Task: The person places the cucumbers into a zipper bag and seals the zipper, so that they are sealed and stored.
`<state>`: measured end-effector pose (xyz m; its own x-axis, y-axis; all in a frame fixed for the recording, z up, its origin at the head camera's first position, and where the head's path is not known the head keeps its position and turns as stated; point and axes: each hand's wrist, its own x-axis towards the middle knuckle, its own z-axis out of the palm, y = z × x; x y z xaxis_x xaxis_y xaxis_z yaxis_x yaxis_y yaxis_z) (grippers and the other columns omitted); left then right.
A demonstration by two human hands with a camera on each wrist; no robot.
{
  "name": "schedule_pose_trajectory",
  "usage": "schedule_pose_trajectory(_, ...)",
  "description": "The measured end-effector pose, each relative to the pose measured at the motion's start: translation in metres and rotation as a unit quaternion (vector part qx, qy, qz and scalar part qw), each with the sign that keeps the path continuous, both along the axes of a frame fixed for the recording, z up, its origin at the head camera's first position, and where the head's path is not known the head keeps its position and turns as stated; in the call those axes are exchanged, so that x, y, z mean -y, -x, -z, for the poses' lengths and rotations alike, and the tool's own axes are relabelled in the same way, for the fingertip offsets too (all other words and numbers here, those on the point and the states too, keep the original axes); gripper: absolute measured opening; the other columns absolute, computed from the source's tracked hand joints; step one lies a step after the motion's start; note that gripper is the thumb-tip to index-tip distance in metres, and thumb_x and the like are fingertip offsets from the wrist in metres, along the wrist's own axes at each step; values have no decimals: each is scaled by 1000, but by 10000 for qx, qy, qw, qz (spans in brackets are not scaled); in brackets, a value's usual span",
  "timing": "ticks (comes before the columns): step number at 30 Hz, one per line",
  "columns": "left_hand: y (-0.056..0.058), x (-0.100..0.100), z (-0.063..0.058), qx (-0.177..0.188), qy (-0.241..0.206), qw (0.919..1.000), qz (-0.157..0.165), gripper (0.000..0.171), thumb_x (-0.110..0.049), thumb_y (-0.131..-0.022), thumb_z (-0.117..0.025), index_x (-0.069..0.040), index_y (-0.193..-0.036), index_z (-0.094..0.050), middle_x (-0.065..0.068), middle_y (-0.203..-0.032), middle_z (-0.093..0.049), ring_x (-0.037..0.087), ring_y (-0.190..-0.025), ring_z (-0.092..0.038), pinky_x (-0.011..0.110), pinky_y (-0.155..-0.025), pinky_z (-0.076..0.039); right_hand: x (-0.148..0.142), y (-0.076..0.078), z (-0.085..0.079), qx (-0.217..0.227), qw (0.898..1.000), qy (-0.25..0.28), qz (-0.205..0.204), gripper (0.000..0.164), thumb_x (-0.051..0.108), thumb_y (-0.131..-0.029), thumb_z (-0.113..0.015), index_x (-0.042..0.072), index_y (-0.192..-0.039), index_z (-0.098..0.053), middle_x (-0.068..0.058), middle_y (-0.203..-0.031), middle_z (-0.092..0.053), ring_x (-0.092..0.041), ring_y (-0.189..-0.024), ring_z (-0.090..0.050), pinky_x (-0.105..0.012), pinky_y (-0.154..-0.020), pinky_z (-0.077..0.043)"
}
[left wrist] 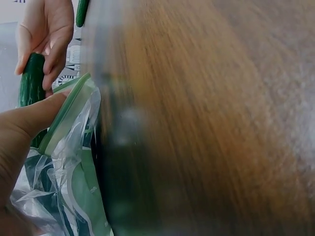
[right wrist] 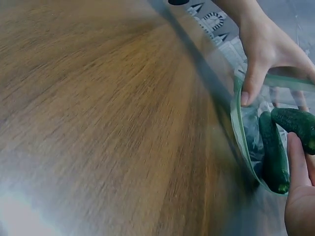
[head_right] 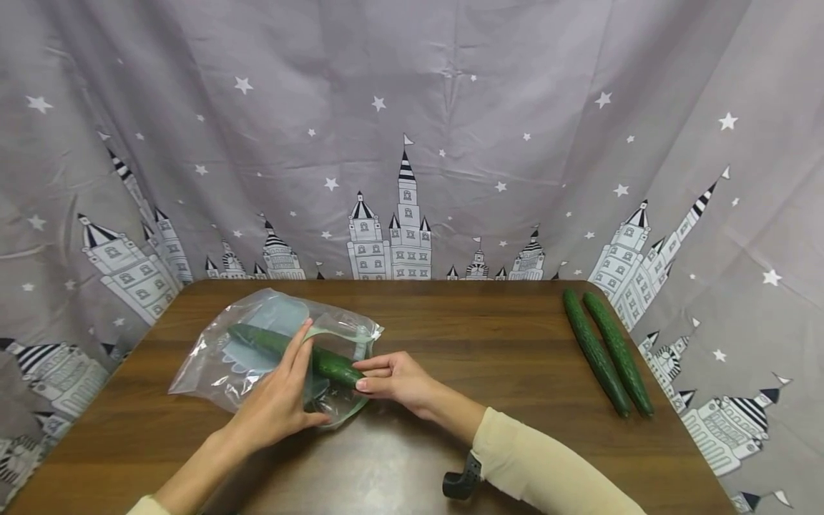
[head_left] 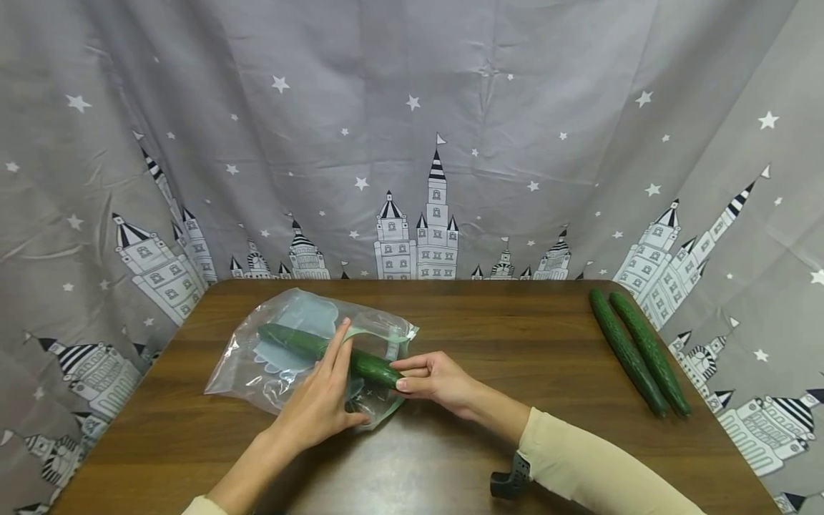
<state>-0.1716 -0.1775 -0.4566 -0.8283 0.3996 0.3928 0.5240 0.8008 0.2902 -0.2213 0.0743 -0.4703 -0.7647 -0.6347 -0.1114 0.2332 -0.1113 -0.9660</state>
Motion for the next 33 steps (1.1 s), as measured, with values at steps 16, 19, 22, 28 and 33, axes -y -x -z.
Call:
schedule_pose_trajectory(16, -4, -3, 2, -115, -9, 9998, -135, 138, -36, -50, -106, 6, -155, -29, 14, -171, -6, 46, -123, -58, 71, -99, -44, 25, 2, 0, -69, 9969, 57, 782, 34, -9, -94, -69, -19, -126, -63, -25, -111, -72, -21, -95, -73, -41, -93, -58)
schedule_pose_trajectory(19, -5, -3, 2, -72, 5, 9999, -137, 138, -36, -51, -106, 5, -156, -27, 13, -172, -4, 47, -124, -58, 71, -99, -45, 30, 1, 0, -64, 9959, -57, 906, 33, -10, -93, -70, -17, -125, -64, -24, -111, -73, -21, -96, -73, -42, -93, -58)
schedule_pose_trajectory(22, -6, -3, 2, -56, 47, 9999, -147, 138, -37, -52, -106, 4, -157, -26, 12, -172, -3, 46, -122, -59, 70, -99, -45, 34, 1, -1, -84, 9947, -160, 1017, 32, -10, -92, -71, -17, -123, -66, -22, -110, -73, -21, -96, -72, -40, -92, -59)
schedule_pose_trajectory(28, -7, -4, 2, -41, 89, 9997, -225, 139, -39, -51, -106, 5, -157, -28, 12, -172, -3, 45, -119, -62, 70, -99, -45, 36, 0, -3, -342, 9941, -413, 945, 33, -8, -91, -72, -14, -123, -68, -15, -114, -71, -19, -97, -70, -33, -89, -59)
schedule_pose_trajectory(33, -7, -5, 1, -70, 89, 9996, -263, 139, -41, -50, -105, 5, -156, -28, 11, -172, -2, 50, -122, -57, 71, -99, -45, 30, 0, -4, -659, 9946, -476, 639, 34, -13, -90, -67, -15, -125, -66, -24, -119, -70, -26, -110, -69, -32, -93, -57)
